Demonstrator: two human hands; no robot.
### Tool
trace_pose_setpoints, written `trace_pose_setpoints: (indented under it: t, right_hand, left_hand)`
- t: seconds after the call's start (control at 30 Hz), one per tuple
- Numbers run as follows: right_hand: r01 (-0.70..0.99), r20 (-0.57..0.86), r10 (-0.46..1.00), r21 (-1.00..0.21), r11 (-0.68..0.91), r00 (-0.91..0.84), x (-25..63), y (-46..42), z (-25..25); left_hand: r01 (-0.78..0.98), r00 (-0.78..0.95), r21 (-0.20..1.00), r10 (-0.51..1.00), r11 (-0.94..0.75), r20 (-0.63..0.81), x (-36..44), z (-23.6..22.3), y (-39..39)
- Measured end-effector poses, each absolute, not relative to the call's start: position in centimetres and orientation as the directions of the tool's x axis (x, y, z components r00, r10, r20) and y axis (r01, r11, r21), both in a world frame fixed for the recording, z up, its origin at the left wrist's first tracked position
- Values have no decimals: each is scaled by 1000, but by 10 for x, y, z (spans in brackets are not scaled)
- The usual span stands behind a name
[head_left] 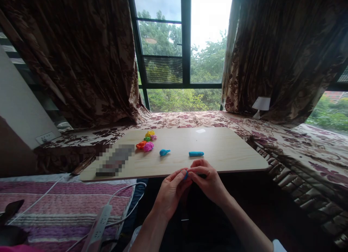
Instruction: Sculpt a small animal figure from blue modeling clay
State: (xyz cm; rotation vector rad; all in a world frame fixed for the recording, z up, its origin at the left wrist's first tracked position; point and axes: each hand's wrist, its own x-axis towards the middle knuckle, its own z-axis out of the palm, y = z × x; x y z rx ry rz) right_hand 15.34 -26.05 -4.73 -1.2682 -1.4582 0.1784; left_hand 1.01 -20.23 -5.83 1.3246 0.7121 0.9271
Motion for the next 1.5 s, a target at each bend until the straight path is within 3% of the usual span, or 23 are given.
trace_pose_setpoints:
  t: [0.13, 0.3, 0.5, 0.73, 1.13, 1.5]
  right_hand:
    - [676, 598, 767, -666, 314, 233, 198, -237, -47]
    - [785, 551, 803, -592, 181, 230, 238, -196, -56]
    - [821, 476, 856, -559, 115, 204, 239, -180, -67]
    - [752, 486, 834, -644, 140, 261, 227, -206, -58]
    - [632, 495, 803, -749, 201, 332, 217, -227, -61]
    - [547, 483, 787, -805, 229, 383, 217, -230, -67]
  left_hand:
    - [56, 299, 956, 918, -290, 261, 14, -57, -164]
    - [358, 326, 754, 830, -551, 452, 31, -54, -115]
    - [565, 415, 521, 766, -640, 491, 33, -59, -103]
    - [673, 411, 388, 754, -630, 512, 27, -60, -96]
    - [700, 386, 378, 767, -605, 513, 12, -63, -86]
    - [615, 353, 515, 793, -597, 498, 3, -65, -92]
